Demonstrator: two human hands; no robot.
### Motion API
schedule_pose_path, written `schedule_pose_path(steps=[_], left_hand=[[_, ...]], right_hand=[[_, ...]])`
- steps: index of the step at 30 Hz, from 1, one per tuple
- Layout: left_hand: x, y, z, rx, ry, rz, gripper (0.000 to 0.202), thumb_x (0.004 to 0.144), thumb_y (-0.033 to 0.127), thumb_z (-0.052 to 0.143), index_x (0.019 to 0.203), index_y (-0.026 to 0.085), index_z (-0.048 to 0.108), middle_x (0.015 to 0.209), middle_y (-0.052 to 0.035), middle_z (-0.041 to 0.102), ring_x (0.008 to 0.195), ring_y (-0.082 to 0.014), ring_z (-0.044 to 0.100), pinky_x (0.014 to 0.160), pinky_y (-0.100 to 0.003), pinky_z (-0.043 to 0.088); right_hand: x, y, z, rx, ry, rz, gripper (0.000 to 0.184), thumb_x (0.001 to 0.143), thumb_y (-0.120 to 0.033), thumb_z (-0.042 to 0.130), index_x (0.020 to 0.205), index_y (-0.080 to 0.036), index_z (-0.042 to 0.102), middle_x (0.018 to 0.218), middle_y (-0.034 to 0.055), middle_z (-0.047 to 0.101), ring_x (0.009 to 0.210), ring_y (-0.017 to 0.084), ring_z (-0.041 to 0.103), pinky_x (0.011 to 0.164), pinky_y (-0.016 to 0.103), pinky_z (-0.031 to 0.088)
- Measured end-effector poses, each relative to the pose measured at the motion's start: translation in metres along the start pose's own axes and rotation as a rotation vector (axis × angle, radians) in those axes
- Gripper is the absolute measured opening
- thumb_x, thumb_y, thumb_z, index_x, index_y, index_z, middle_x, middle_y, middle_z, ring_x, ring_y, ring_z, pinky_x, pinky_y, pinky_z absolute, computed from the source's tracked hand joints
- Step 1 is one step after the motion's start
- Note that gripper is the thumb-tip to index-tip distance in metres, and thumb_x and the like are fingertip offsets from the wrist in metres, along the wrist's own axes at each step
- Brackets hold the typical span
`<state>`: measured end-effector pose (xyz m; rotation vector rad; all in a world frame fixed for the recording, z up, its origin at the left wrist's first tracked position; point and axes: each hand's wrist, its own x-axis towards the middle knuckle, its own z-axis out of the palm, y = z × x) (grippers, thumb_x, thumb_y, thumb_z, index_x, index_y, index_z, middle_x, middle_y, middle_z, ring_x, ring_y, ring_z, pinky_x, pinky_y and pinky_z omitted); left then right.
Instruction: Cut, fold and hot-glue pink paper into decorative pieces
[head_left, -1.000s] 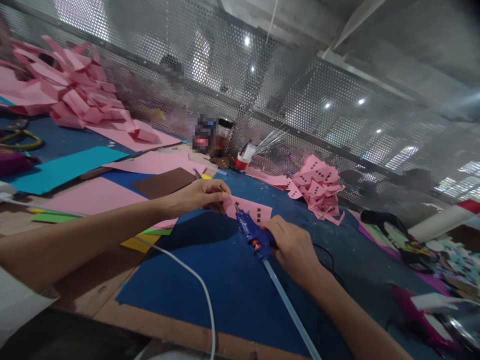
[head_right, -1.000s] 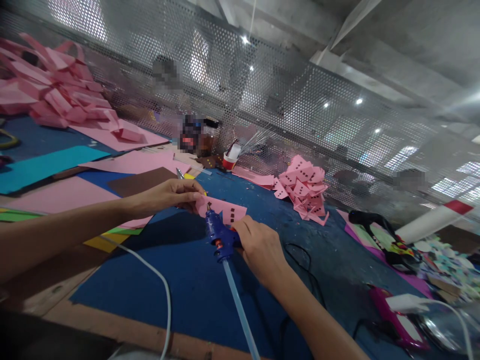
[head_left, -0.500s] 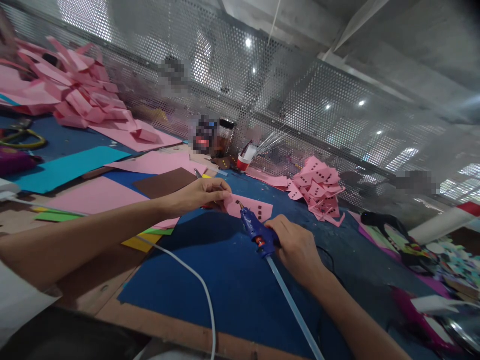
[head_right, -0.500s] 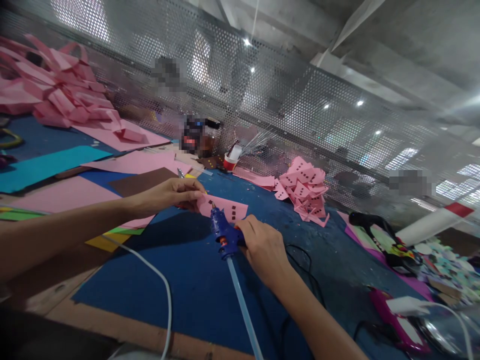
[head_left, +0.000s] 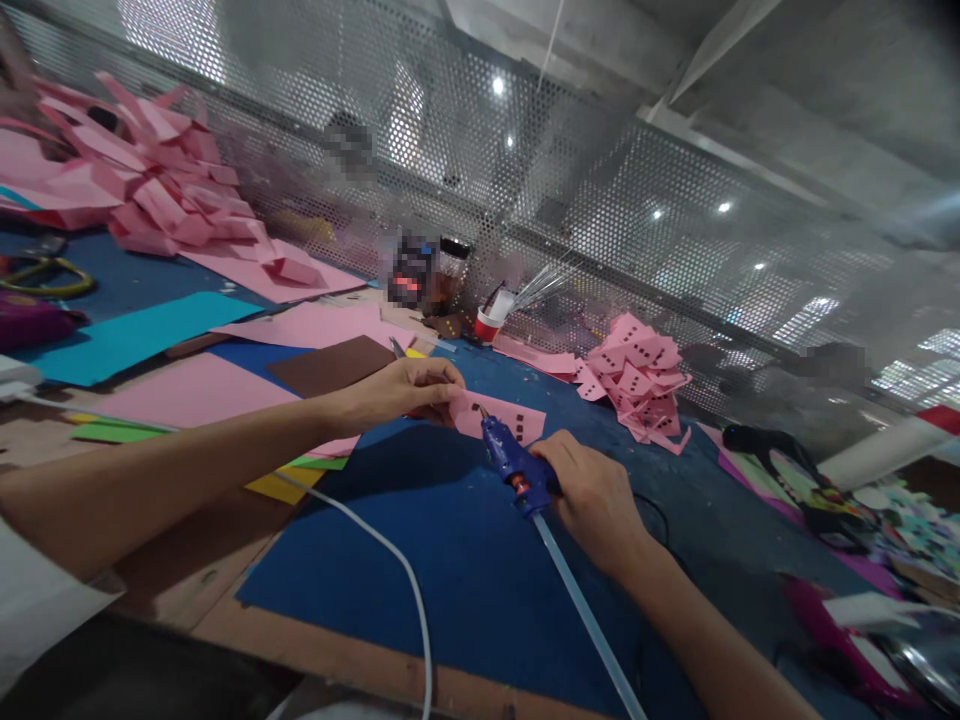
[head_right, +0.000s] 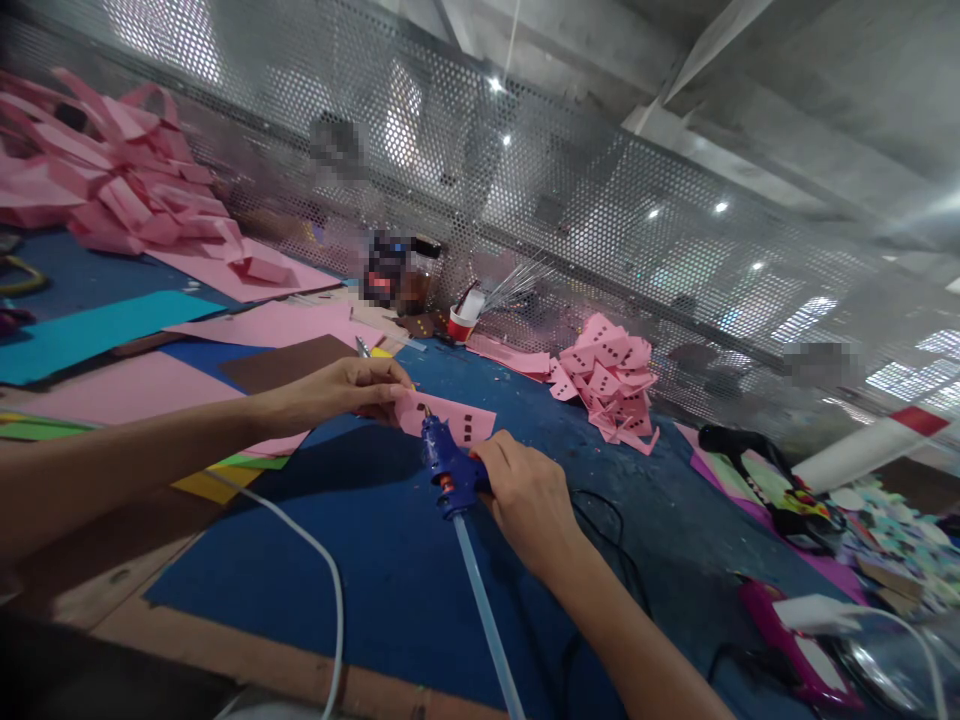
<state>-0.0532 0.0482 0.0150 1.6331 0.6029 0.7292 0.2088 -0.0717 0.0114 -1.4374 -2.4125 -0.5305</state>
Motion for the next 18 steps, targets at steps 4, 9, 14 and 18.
schedule_pose_path(steps=[4, 9, 14, 18], left_hand=[[0.0002, 0.0002, 0.0002, -0.001, -0.003, -0.004, 0.022, 0.087, 0.035, 0.063, 0.092, 0.014, 0.058, 0.084, -0.0036, 0.07, 0.078, -0.0149, 0.067, 0.075, -0.029, 0.053], [0.001, -0.0002, 0.0002, -0.005, 0.0, -0.002, 0.021, 0.088, 0.034, 0.062, 0.091, 0.014, 0.058, 0.083, -0.0036, 0.07, 0.077, -0.0141, 0.067, 0.074, -0.028, 0.053], [0.0004, -0.0021, -0.0001, 0.001, 0.007, 0.008, 0.02, 0.088, 0.034, 0.062, 0.091, 0.014, 0.058, 0.083, -0.0037, 0.07, 0.077, -0.0136, 0.066, 0.074, -0.027, 0.053], [-0.0001, -0.0017, 0.0003, -0.006, 0.003, 0.012, 0.022, 0.087, 0.035, 0.062, 0.092, 0.014, 0.059, 0.084, -0.0039, 0.07, 0.077, -0.0143, 0.067, 0.075, -0.027, 0.053]], right_hand=[[-0.0006, -0.0003, 0.0, 0.004, -0.016, -0.002, 0.017, 0.09, -0.026, 0.06, 0.105, -0.019, 0.059, 0.097, 0.0047, 0.063, 0.074, 0.017, 0.057, 0.065, 0.029, 0.037], [-0.0012, 0.0, 0.0002, 0.015, -0.018, 0.004, 0.015, 0.09, -0.024, 0.059, 0.104, -0.02, 0.058, 0.097, 0.0045, 0.062, 0.077, 0.018, 0.057, 0.067, 0.03, 0.038], [-0.0014, -0.0025, -0.0011, 0.028, -0.004, -0.015, 0.014, 0.089, -0.019, 0.057, 0.103, -0.02, 0.057, 0.096, 0.0045, 0.063, 0.075, 0.018, 0.057, 0.065, 0.029, 0.037], [-0.0014, -0.0034, 0.0001, 0.029, -0.016, -0.027, 0.018, 0.086, -0.015, 0.058, 0.103, -0.02, 0.057, 0.097, 0.0046, 0.063, 0.078, 0.019, 0.058, 0.066, 0.029, 0.037]])
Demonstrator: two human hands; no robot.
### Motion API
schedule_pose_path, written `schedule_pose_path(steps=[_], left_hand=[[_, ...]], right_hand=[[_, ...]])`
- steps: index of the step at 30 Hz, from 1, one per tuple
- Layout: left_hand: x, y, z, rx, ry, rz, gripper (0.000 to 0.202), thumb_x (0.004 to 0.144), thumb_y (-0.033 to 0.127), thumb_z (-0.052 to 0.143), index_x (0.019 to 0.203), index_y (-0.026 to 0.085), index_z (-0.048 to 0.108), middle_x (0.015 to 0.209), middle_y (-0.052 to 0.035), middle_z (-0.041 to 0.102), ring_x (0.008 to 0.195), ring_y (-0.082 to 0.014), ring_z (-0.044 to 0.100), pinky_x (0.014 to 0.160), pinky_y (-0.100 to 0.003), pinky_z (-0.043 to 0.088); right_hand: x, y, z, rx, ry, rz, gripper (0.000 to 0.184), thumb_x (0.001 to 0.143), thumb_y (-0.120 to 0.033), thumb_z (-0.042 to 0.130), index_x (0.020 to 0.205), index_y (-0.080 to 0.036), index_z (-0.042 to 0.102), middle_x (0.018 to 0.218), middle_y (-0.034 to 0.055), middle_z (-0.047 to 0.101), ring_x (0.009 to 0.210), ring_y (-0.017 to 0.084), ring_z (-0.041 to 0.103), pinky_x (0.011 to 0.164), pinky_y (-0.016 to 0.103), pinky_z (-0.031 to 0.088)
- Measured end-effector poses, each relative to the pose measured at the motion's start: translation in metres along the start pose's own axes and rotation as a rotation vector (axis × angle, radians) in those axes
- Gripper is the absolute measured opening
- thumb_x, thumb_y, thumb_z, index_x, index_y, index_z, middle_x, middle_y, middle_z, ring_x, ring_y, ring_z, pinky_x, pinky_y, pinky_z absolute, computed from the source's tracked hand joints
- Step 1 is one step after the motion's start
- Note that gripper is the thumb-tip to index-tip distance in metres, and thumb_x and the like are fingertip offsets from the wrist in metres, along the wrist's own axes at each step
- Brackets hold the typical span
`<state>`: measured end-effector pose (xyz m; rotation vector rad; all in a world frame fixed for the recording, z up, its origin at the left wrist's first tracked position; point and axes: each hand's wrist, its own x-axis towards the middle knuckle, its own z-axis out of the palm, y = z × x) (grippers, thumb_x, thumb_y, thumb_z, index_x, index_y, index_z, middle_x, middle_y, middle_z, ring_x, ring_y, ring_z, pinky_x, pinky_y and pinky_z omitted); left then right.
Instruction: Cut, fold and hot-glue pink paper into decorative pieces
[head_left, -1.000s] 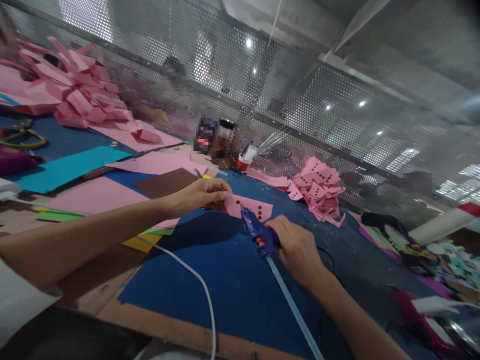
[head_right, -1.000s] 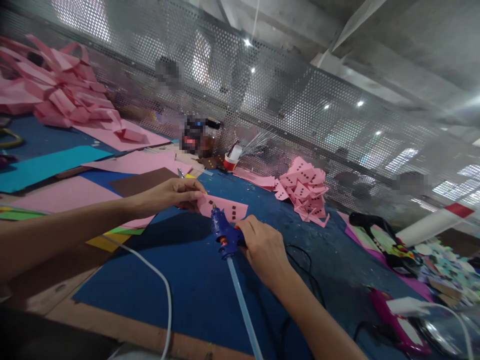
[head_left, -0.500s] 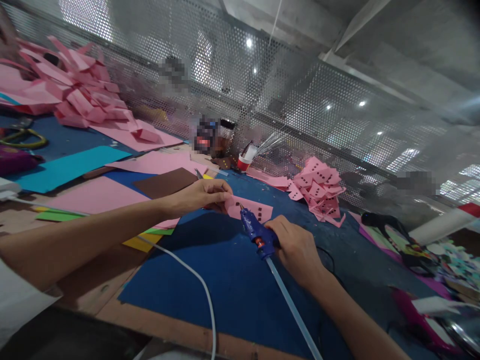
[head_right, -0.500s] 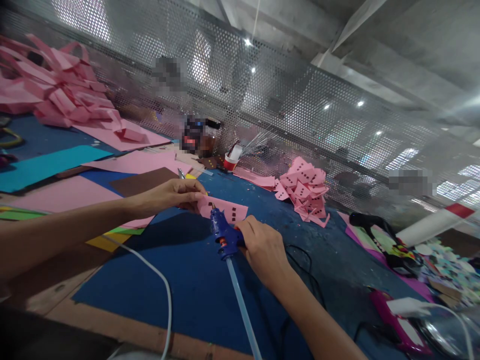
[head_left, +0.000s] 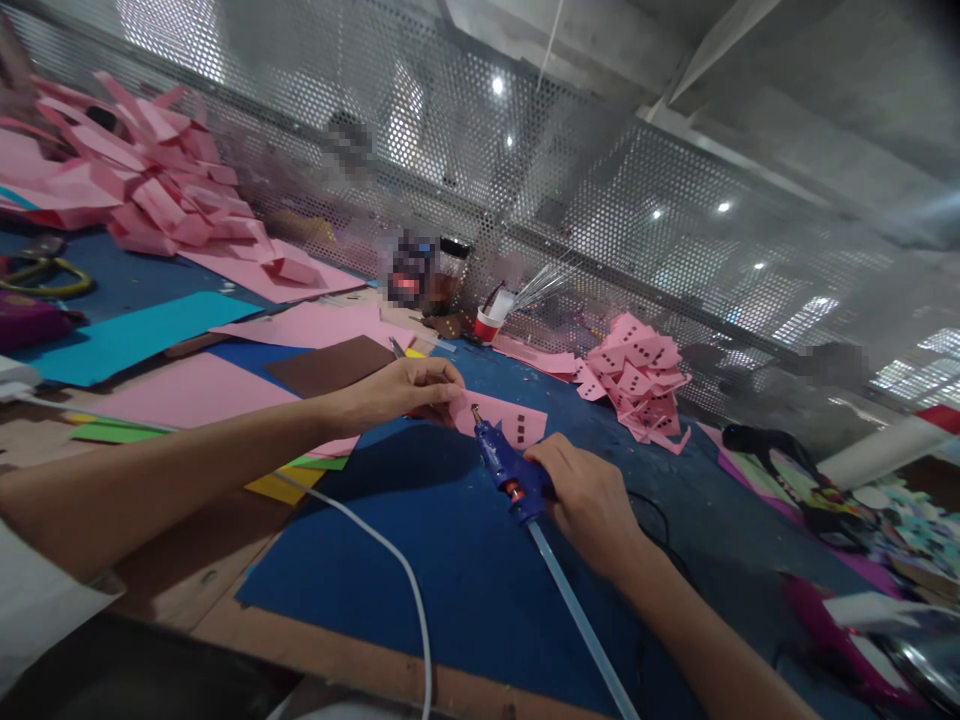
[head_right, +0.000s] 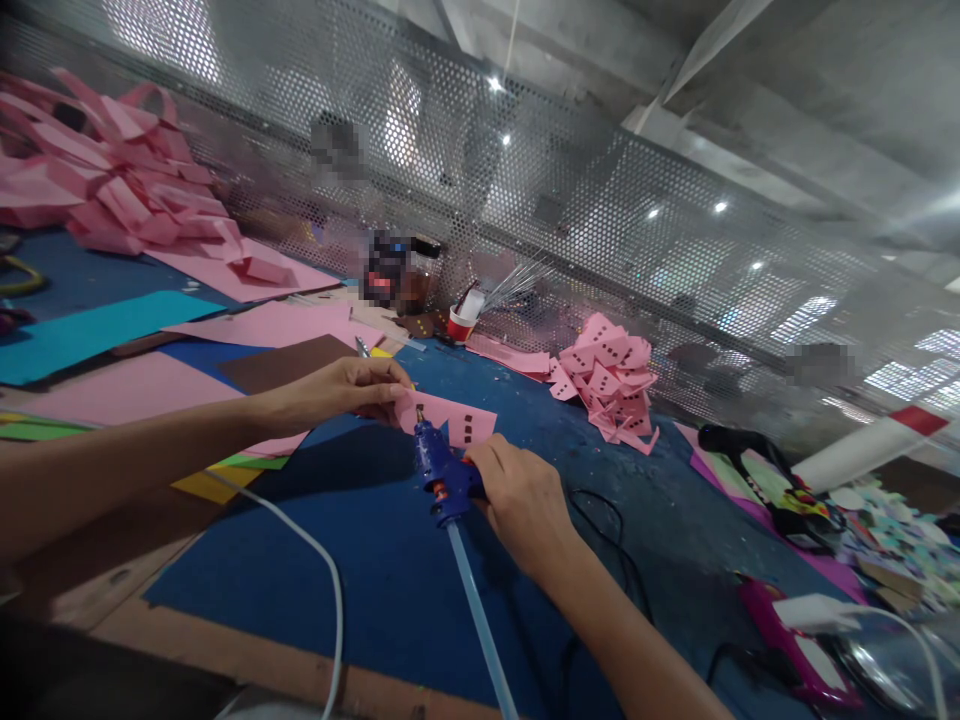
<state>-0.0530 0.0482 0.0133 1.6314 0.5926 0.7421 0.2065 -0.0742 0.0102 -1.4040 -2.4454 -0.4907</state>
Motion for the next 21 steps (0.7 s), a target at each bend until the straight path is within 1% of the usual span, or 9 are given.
schedule_pose_path(steps=[5, 10, 14, 18, 21], left_hand=[[0.0001, 0.0007, 0.0001, 0.004, 0.003, -0.019, 0.023, 0.086, 0.036, 0.063, 0.093, 0.014, 0.059, 0.085, -0.0044, 0.071, 0.078, -0.0152, 0.067, 0.076, -0.029, 0.053], [0.0013, -0.003, -0.0035, 0.038, 0.002, 0.004, 0.021, 0.088, 0.035, 0.061, 0.093, 0.015, 0.059, 0.083, -0.004, 0.071, 0.075, -0.0133, 0.066, 0.071, -0.025, 0.052], [0.0009, -0.0021, -0.0052, 0.055, 0.011, -0.003, 0.021, 0.088, 0.036, 0.06, 0.093, 0.015, 0.059, 0.083, -0.0039, 0.071, 0.075, -0.0127, 0.066, 0.07, -0.024, 0.051], [0.0001, 0.0005, -0.0046, 0.057, 0.033, -0.005, 0.022, 0.088, 0.037, 0.061, 0.091, 0.015, 0.059, 0.082, -0.0032, 0.07, 0.073, -0.0125, 0.065, 0.072, -0.025, 0.051], [0.0006, 0.0005, -0.0042, 0.053, 0.035, 0.007, 0.023, 0.087, 0.038, 0.061, 0.091, 0.015, 0.059, 0.082, -0.0033, 0.07, 0.073, -0.0126, 0.065, 0.074, -0.027, 0.052]], right_hand=[[-0.0001, 0.0015, 0.0027, -0.019, 0.005, 0.008, 0.017, 0.087, -0.019, 0.061, 0.103, -0.021, 0.057, 0.096, 0.0038, 0.063, 0.077, 0.018, 0.057, 0.065, 0.029, 0.036], [0.0005, 0.0017, 0.0014, 0.014, 0.025, 0.014, 0.015, 0.088, -0.018, 0.058, 0.104, -0.021, 0.057, 0.097, 0.0048, 0.063, 0.078, 0.018, 0.058, 0.067, 0.028, 0.037], [0.0003, 0.0011, 0.0007, 0.064, 0.021, 0.033, 0.014, 0.09, -0.022, 0.058, 0.103, -0.02, 0.057, 0.097, 0.0047, 0.062, 0.079, 0.018, 0.059, 0.068, 0.028, 0.038], [-0.0008, 0.0001, 0.0022, 0.079, 0.005, 0.036, 0.016, 0.089, -0.024, 0.059, 0.104, -0.019, 0.056, 0.098, 0.0045, 0.062, 0.077, 0.018, 0.059, 0.066, 0.028, 0.038], [-0.001, -0.0004, 0.004, 0.093, 0.017, 0.035, 0.015, 0.09, -0.023, 0.058, 0.103, -0.019, 0.056, 0.097, 0.0044, 0.062, 0.077, 0.018, 0.059, 0.065, 0.028, 0.038]])
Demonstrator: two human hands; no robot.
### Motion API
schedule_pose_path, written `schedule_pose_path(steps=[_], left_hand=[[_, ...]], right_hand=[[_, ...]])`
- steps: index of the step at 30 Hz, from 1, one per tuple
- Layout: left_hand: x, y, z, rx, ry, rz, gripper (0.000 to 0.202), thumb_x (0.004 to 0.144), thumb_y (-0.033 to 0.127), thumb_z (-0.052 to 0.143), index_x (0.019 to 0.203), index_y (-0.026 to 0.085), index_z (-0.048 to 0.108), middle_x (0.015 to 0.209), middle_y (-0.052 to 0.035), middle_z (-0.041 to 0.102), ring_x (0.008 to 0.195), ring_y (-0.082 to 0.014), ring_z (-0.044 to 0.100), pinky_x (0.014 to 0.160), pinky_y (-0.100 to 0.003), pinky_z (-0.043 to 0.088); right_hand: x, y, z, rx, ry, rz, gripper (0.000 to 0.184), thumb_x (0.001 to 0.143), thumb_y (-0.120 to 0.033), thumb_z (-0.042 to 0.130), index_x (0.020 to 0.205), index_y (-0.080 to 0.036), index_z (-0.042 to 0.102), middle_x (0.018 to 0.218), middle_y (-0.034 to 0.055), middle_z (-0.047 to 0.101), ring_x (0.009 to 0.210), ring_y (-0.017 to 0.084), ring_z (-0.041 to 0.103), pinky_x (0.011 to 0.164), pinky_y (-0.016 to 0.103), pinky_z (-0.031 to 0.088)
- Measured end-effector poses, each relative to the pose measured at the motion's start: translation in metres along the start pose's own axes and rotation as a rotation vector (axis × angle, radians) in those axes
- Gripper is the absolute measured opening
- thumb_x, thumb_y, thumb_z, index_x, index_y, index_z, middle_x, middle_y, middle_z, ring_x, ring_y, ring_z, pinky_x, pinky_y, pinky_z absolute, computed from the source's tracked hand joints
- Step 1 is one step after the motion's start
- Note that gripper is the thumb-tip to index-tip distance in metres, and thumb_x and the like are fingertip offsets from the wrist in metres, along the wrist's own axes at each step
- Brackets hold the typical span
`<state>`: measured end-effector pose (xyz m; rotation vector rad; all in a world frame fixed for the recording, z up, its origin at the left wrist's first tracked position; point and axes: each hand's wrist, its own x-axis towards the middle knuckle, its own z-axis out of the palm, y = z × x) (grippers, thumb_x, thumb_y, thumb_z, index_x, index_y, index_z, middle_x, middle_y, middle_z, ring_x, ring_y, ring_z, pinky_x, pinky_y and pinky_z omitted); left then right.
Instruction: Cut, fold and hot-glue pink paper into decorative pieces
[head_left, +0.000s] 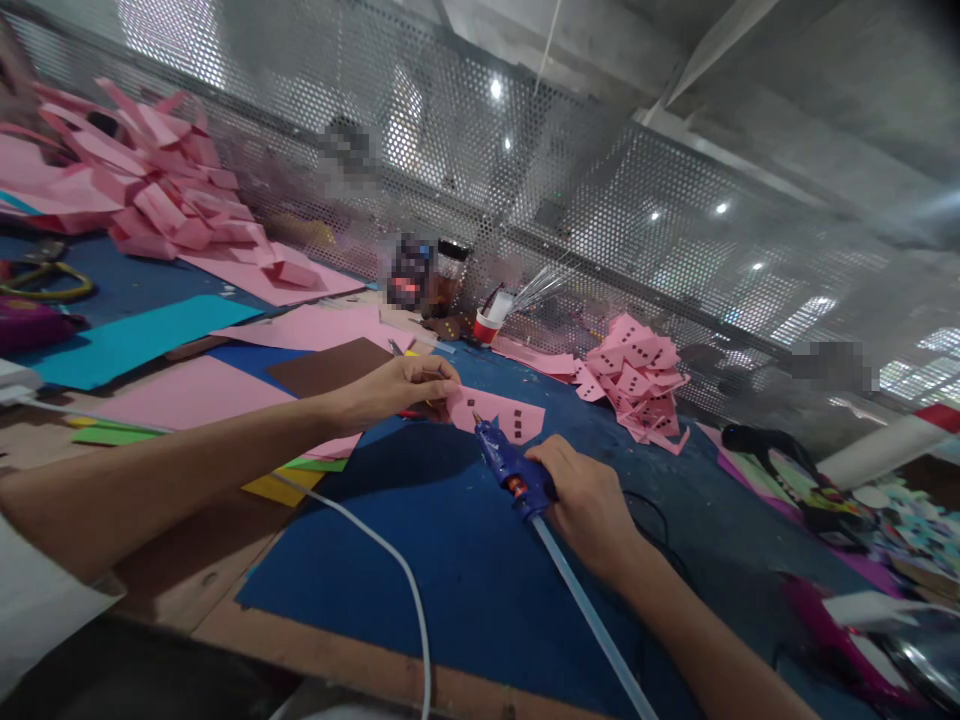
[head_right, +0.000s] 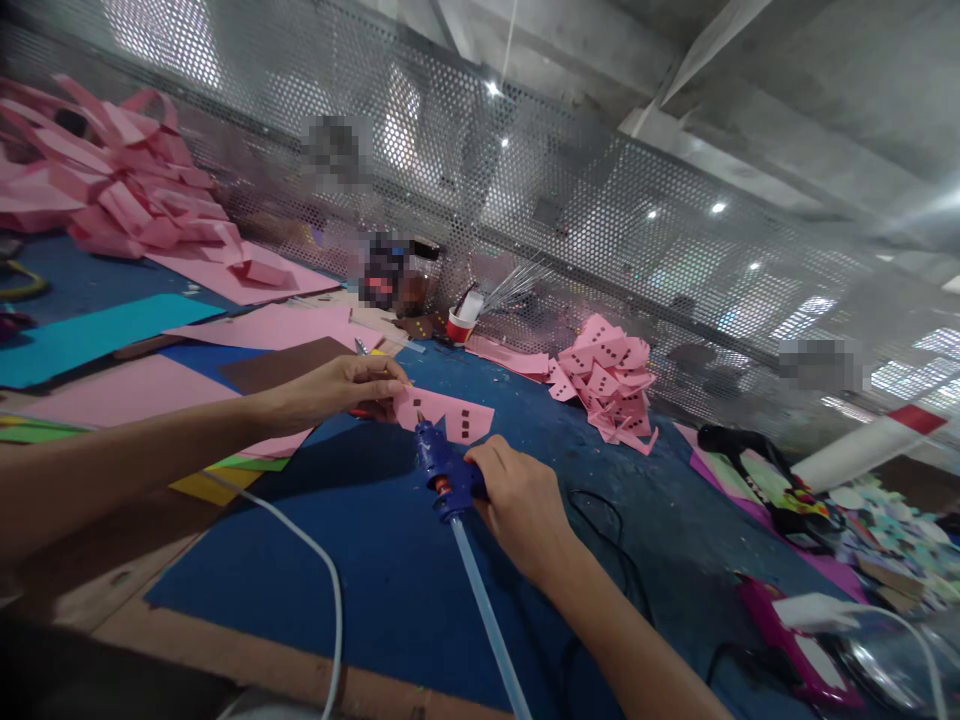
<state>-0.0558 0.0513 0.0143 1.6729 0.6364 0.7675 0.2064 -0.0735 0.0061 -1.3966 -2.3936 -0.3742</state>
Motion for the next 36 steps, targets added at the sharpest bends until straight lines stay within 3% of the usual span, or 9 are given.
schedule_pose_path(steps=[36], left_hand=[[-0.0013, 0.0024, 0.0007, -0.006, -0.013, 0.008, 0.022, 0.086, 0.037, 0.063, 0.089, 0.015, 0.06, 0.081, -0.0032, 0.069, 0.072, -0.0119, 0.063, 0.07, -0.024, 0.051]], right_hand=[[-0.0003, 0.0002, 0.0041, 0.018, -0.011, 0.012, 0.011, 0.089, -0.019, 0.056, 0.1, -0.019, 0.055, 0.095, 0.0043, 0.062, 0.077, 0.017, 0.06, 0.065, 0.027, 0.037]])
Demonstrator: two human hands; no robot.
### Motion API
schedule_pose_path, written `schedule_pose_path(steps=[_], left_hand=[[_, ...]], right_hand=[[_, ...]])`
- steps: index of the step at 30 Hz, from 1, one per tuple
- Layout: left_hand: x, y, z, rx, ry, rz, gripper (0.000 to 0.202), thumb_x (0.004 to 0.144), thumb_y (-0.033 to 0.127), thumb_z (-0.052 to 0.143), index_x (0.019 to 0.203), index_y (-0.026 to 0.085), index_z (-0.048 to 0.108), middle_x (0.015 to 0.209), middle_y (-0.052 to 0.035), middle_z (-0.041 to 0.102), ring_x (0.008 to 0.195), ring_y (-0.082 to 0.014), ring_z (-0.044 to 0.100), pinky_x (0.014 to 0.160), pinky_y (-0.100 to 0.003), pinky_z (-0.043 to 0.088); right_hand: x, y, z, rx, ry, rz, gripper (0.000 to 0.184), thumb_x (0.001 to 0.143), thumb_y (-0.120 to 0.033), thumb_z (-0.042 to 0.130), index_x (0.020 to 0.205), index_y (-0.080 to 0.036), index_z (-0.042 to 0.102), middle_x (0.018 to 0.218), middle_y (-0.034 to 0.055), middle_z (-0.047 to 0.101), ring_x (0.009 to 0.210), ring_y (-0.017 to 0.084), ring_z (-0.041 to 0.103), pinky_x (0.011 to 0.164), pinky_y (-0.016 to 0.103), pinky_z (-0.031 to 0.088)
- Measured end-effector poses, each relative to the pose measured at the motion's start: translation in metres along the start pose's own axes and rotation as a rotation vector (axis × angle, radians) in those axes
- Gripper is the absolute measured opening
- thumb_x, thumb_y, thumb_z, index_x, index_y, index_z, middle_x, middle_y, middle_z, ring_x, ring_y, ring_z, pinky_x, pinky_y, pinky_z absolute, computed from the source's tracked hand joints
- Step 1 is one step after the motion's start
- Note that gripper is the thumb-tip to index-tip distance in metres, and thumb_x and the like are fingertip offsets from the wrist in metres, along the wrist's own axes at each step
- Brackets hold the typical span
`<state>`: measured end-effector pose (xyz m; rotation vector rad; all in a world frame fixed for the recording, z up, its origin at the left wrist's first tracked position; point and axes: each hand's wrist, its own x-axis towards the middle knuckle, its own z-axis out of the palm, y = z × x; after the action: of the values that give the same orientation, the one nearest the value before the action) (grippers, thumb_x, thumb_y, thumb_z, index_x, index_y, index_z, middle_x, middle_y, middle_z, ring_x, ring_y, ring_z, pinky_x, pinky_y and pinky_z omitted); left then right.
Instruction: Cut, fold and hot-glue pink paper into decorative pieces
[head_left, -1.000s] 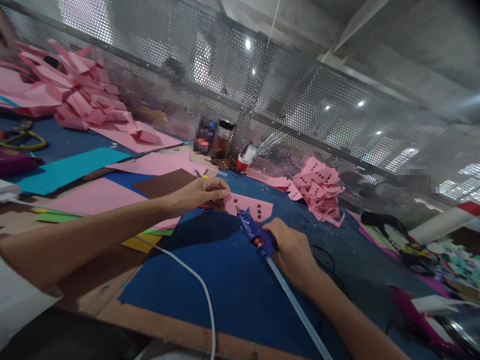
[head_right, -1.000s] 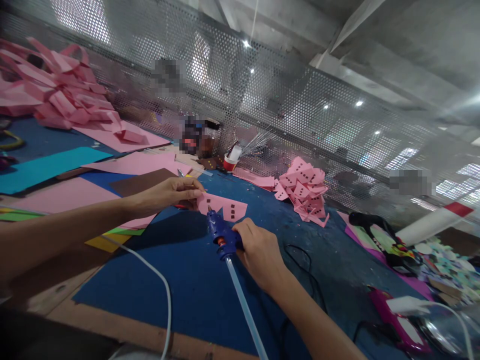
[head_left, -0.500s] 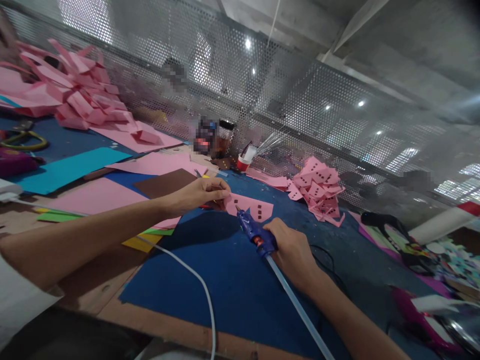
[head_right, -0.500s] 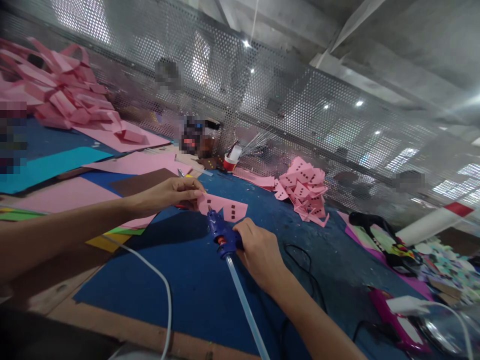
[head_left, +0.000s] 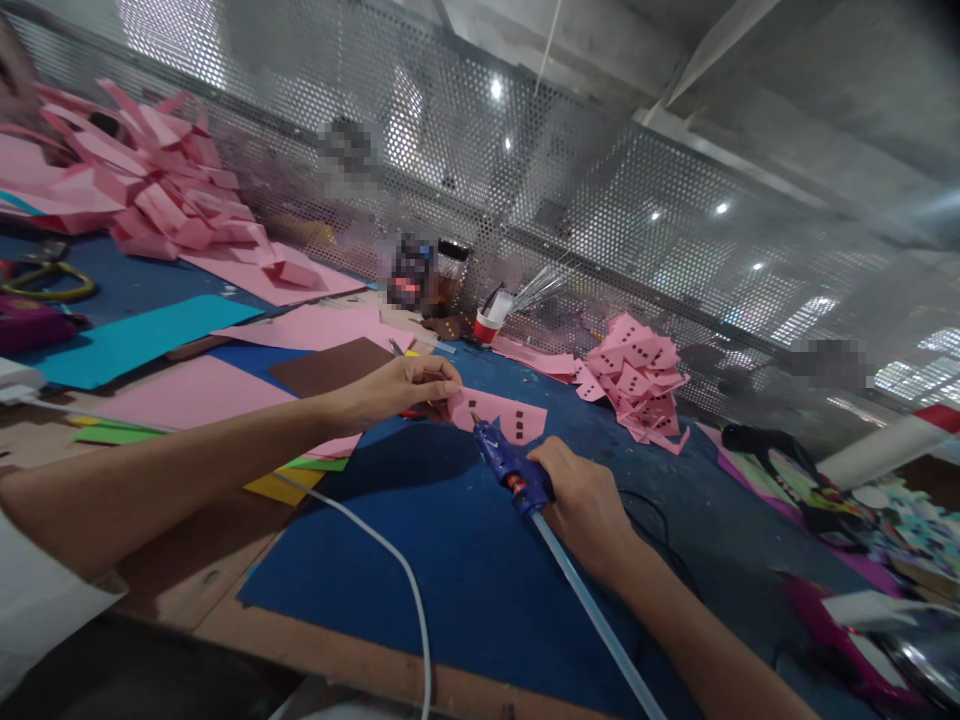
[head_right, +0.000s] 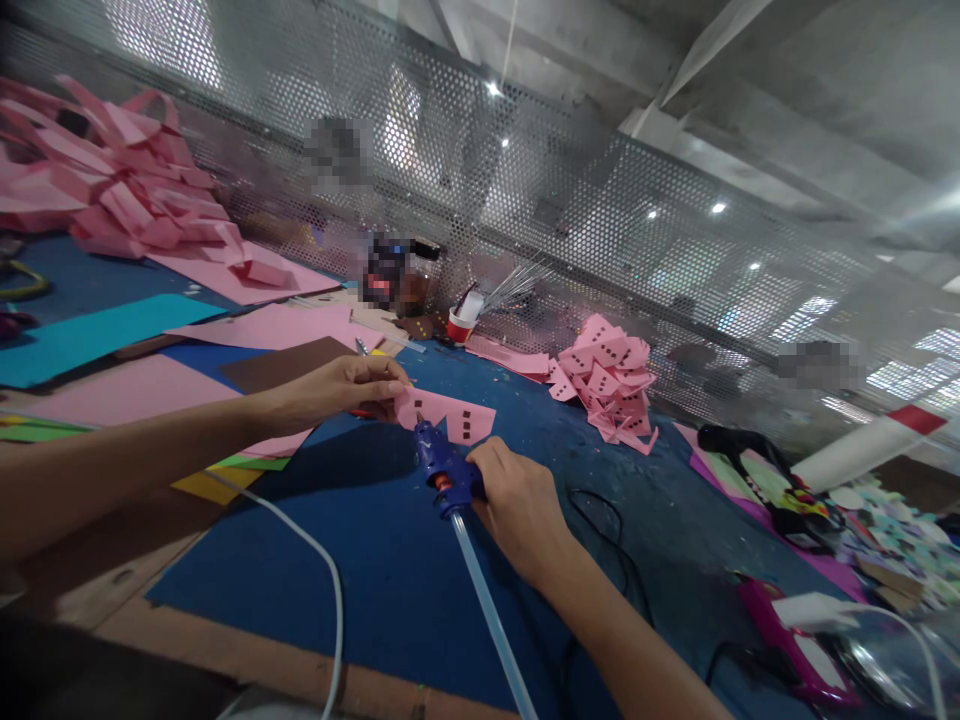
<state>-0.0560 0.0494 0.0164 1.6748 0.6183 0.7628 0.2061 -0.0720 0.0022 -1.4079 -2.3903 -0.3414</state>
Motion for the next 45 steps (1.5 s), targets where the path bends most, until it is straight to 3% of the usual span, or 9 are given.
schedule_pose_path(steps=[29, 45], left_hand=[[0.0011, -0.0025, -0.0011, -0.002, -0.008, 0.0, 0.023, 0.087, 0.038, 0.062, 0.09, 0.016, 0.059, 0.081, -0.0033, 0.069, 0.073, -0.0125, 0.063, 0.074, -0.026, 0.051], [0.0002, -0.0026, -0.0019, -0.003, -0.003, 0.001, 0.022, 0.087, 0.038, 0.062, 0.09, 0.016, 0.059, 0.081, -0.0023, 0.068, 0.074, -0.0124, 0.063, 0.075, -0.027, 0.051]], right_hand=[[-0.0002, -0.0025, -0.0033, -0.058, -0.027, 0.007, 0.008, 0.089, -0.019, 0.057, 0.097, -0.019, 0.055, 0.093, 0.0031, 0.062, 0.07, 0.016, 0.055, 0.06, 0.028, 0.03], [-0.0003, -0.002, -0.0042, -0.076, -0.037, 0.026, 0.009, 0.093, -0.027, 0.053, 0.094, -0.019, 0.054, 0.089, 0.0028, 0.06, 0.067, 0.016, 0.053, 0.059, 0.028, 0.027]])
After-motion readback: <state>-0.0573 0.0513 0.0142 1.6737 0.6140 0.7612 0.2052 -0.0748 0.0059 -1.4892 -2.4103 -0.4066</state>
